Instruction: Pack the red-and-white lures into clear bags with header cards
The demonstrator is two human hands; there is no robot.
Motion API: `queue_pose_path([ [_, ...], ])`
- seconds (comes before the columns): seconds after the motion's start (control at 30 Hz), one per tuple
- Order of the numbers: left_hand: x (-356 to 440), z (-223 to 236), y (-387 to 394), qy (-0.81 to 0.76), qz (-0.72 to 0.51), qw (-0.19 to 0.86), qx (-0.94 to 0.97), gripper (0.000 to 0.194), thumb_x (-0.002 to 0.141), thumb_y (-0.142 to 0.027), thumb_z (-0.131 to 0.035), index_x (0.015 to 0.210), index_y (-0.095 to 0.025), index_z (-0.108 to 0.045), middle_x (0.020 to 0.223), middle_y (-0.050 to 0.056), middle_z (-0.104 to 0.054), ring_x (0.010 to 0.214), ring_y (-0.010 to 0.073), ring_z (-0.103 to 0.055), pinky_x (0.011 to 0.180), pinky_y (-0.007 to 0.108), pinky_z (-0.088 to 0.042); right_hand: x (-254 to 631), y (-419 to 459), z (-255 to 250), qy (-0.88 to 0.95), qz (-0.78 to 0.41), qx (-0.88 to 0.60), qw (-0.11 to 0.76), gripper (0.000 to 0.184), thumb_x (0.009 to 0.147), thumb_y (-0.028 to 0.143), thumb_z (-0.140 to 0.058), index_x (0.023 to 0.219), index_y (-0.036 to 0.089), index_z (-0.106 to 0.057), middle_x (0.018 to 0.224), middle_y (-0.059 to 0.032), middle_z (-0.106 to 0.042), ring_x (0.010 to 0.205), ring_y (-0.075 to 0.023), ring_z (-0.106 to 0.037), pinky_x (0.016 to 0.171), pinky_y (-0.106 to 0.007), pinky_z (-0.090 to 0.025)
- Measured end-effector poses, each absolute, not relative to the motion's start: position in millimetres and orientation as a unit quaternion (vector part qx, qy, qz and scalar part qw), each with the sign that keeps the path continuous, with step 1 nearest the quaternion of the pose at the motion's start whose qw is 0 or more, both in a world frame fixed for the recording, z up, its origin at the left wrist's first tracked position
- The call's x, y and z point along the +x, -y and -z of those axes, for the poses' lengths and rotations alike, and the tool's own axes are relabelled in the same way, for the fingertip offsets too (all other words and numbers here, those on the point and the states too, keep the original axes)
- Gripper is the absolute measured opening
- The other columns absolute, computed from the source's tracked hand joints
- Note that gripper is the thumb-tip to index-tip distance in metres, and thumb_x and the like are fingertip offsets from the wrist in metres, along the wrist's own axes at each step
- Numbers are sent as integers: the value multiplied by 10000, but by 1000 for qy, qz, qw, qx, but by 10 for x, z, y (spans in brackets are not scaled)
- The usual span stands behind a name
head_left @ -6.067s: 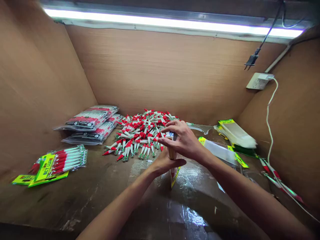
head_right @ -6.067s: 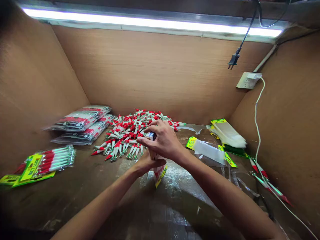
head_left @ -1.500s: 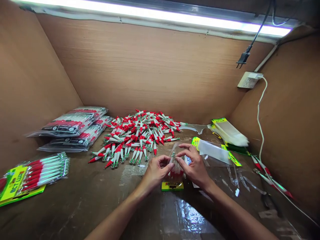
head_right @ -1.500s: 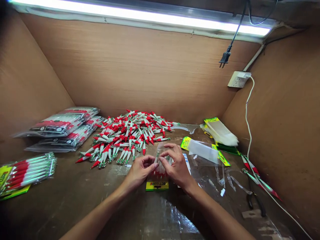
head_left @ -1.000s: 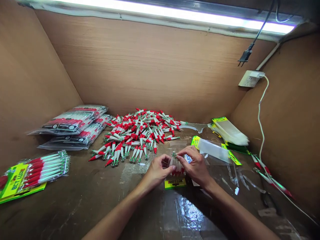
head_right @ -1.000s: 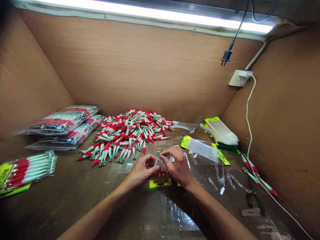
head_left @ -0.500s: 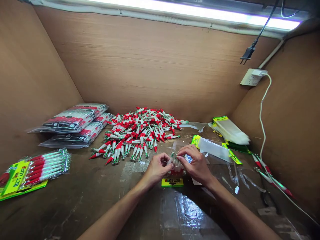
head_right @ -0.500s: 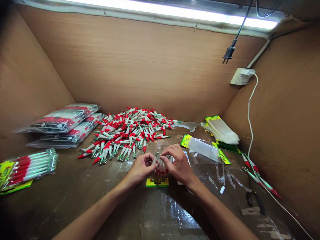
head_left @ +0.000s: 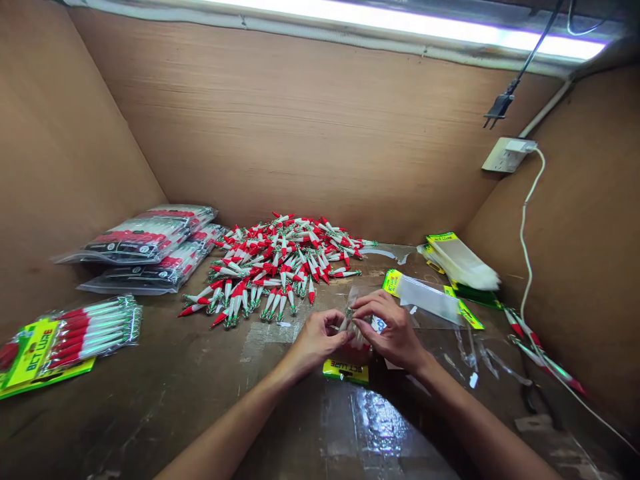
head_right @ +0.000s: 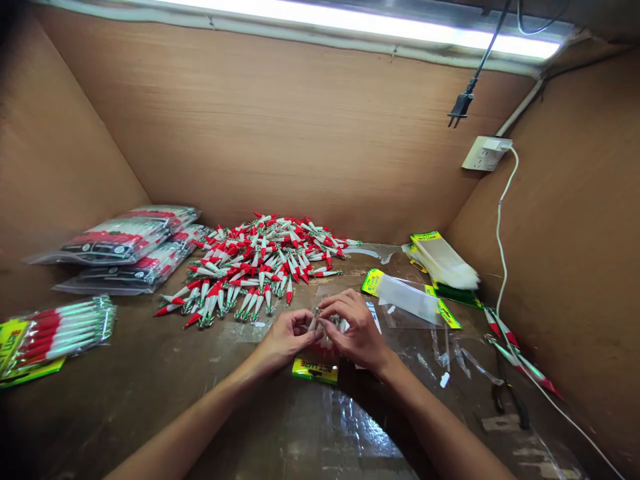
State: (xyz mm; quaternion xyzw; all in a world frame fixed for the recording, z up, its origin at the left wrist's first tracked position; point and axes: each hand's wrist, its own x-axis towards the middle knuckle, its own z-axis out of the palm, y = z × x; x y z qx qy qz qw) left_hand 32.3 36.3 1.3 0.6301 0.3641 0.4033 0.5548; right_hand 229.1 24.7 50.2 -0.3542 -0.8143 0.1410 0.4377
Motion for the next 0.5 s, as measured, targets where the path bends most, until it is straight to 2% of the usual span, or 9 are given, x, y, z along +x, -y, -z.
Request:
queue_pose_path([
  [0.13, 324, -40, -337, -355, -393, 561, 637, 233, 822, -364, -741, 832, -133, -707, 753, -2, -647, 686, 138, -565, 614, 218, -394, 2308, -257, -490, 824, -141, -341, 429, 77, 910, 195, -634, 935, 246, -685, 1003, -52, -734, 953, -239, -627, 884, -443, -472],
  [0.37, 327, -34, -347, -339, -366, 603, 622, 350, 769, -347, -791, 1043, -138, -733, 925, 59, -728, 795, 194, -655, 714, 268, -480, 2319, -267, -424, 813, -137, -378, 421, 64, 934, 231, -624, 953, 254, -681, 943, -46, -730, 908, -240, -613, 892, -449, -464],
  [0.5, 331, -5, -344, -345, -361, 622, 603, 341, 743, -353, -814, 980, -119, -739, 872, 70, -737, 759, 201, -669, 671, 268, -493, 2297, -256, -411, 803, -142, -388, 430, 130, 928, 244, -631, 1041, 271, -689, 982, -53, -718, 974, -256, -606, 895, -442, -479],
])
